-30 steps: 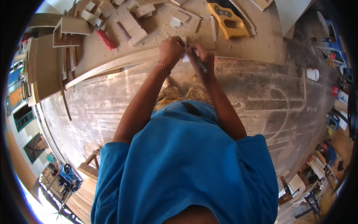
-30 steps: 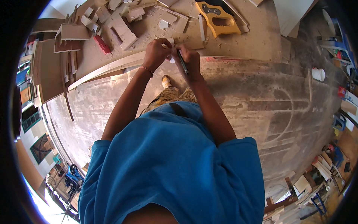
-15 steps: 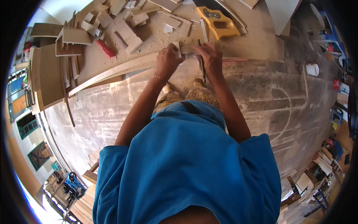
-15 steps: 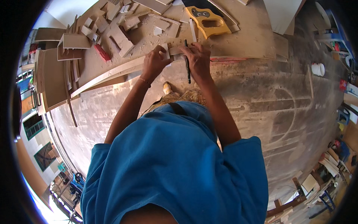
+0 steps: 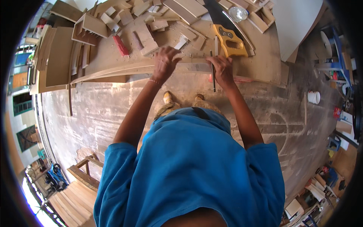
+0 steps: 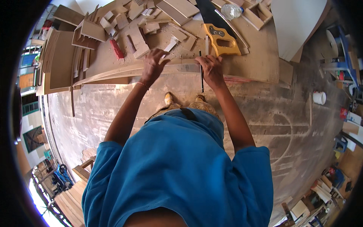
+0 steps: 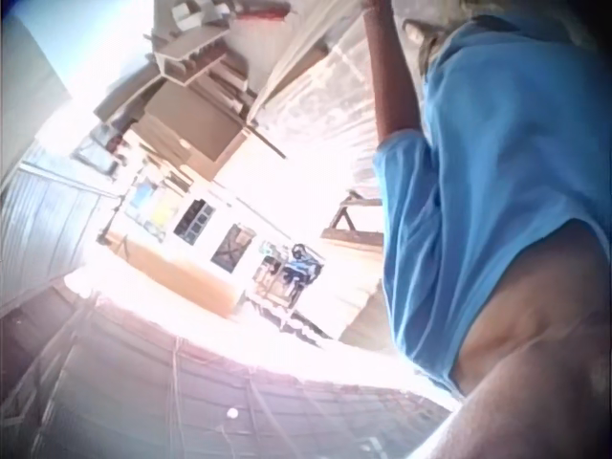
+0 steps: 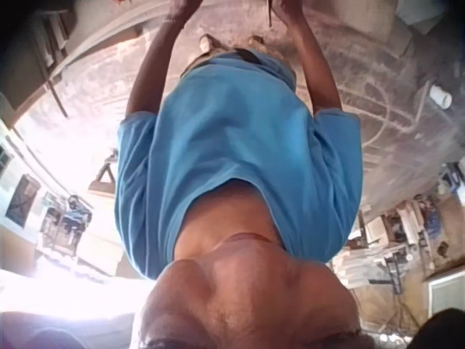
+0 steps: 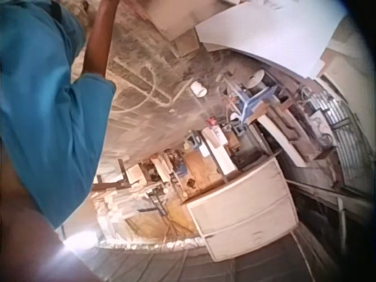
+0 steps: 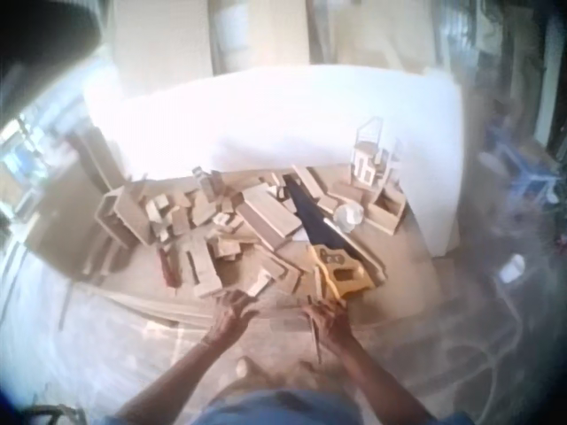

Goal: The person assembles a small wooden scale model by placing small wooden blocks inside a frame and then marks a long strip of wood using a pencil and a square.

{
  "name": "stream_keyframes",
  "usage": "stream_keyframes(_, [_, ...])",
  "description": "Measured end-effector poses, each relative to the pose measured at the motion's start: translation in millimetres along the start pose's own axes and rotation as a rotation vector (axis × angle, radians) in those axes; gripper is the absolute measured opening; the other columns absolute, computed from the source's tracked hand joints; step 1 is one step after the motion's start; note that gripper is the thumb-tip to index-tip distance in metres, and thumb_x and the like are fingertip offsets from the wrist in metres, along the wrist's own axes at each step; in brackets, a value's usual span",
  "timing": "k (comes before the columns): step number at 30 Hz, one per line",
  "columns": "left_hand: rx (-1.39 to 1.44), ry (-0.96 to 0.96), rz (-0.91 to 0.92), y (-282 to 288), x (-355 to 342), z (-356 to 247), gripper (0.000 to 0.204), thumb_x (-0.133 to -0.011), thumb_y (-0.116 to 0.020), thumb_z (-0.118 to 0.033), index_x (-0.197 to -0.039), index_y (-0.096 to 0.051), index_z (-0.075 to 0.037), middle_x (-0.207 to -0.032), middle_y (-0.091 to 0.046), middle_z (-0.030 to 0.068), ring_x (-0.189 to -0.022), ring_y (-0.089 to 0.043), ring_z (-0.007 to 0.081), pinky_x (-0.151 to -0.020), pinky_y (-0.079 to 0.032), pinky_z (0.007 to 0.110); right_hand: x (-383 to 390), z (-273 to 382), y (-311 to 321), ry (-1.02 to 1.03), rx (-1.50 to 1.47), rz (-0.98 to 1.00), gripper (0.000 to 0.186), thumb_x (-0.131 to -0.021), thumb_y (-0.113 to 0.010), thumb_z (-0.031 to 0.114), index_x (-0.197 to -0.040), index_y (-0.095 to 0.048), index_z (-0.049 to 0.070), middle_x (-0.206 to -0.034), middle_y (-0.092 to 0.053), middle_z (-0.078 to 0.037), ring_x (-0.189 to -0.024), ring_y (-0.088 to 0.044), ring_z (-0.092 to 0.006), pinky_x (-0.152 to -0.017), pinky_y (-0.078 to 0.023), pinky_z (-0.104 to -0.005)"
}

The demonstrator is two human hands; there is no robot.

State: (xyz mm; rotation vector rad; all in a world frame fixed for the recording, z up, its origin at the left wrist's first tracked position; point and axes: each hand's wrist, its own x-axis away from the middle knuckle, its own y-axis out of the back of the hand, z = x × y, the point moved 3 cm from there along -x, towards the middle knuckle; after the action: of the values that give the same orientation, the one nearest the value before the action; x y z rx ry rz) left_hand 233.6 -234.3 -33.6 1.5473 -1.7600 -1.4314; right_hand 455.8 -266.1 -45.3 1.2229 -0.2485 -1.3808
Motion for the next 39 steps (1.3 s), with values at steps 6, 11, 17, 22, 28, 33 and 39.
stream_keyframes(6, [0.086, 0.005, 0.061, -16, 14, -7, 0.015, -0.075, -0.065, -0.019, -0.089, -0.066, -0.013, -0.093, -0.061, 0.0031, -0.092, -0.055, 0.0232, -0.081, -0.037, 0.036, -7, 0, 2, 0.001, -0.037, 0.022, 0.009, -0.079, -0.053, 0.008, -0.085, -0.056, 0.014, -0.076, -0.062, 0.002, -0.077, -0.057, -0.0163, -0.073, -0.032, -0.0358])
stream_keyframes(11, [0.106, 0.032, -0.003, -20, 16, -3, 0.01, -0.077, -0.063, -0.016, -0.084, -0.067, -0.012, -0.088, -0.062, 0.0034, -0.087, -0.057, 0.0219, -0.081, -0.038, 0.036, -6, -8, -2, 0.033, -0.007, 0.007, 0.012, -0.075, -0.059, 0.007, -0.085, -0.056, 0.015, -0.07, -0.061, -0.001, -0.069, -0.058, -0.0187, -0.071, -0.034, -0.0359])
stream_keyframes(17, [0.128, 0.004, -0.103, -23, 23, 2, 0.007, -0.073, -0.062, -0.015, -0.077, -0.067, -0.013, -0.083, -0.062, 0.0023, -0.084, -0.057, 0.0208, -0.079, -0.038, 0.036, -12, -8, -6, -0.016, -0.032, 0.08, 0.018, -0.076, -0.058, 0.007, -0.093, -0.06, 0.014, -0.069, -0.062, -0.002, -0.069, -0.06, -0.0201, -0.071, -0.035, -0.0359])
stream_keyframes(22, [0.155, -0.049, -0.112, -25, 26, -5, 0.013, -0.071, -0.064, -0.011, -0.084, -0.067, -0.011, -0.089, -0.063, 0.006, -0.087, -0.057, 0.0246, -0.081, -0.041, 0.037, -71, -4, -25, -0.116, 0.057, 0.156, 0.044, -0.074, -0.061, 0.01, -0.118, -0.055, 0.009, -0.071, -0.063, -0.016, -0.063, -0.061, -0.0293, -0.06, -0.044, -0.0412])
stream_keyframes(28, [0.14, -0.098, -0.067, -22, 28, 4, 0.023, -0.072, -0.058, -0.01, -0.094, -0.061, -0.009, -0.095, -0.059, 0.0051, -0.092, -0.054, 0.0248, -0.082, -0.039, 0.038, -81, -28, -15, -0.285, 0.316, 0.116, 0.046, -0.08, -0.048, 0.009, -0.125, -0.043, 0.002, -0.096, -0.06, -0.017, -0.095, -0.057, -0.0332, -0.079, -0.043, -0.0476])
stream_keyframes(33, [0.083, -0.319, 0.04, -22, 24, 10, 0.029, -0.072, -0.059, -0.011, -0.101, -0.056, -0.007, -0.1, -0.049, 0.0121, -0.094, -0.047, 0.0299, -0.081, -0.038, 0.043, -19, -65, 19, -0.433, 0.464, 0.323, 0.046, -0.07, -0.06, 0.007, -0.114, -0.048, 0.005, -0.109, -0.051, -0.014, -0.111, -0.044, -0.0323, -0.091, -0.037, -0.0484])
stream_keyframes(39, [0.194, -0.501, 0.062, 0, 13, 2, 0.027, -0.069, -0.065, -0.006, -0.095, -0.058, -0.005, -0.088, -0.05, 0.0118, -0.082, -0.053, 0.0282, -0.07, -0.044, 0.038, -38, -41, 34, -0.148, 0.246, 0.225, 0.044, -0.065, -0.066, 0.012, -0.105, -0.05, 0.002, -0.099, -0.055, -0.016, -0.1, -0.051, -0.0328, -0.088, -0.039, -0.0421])
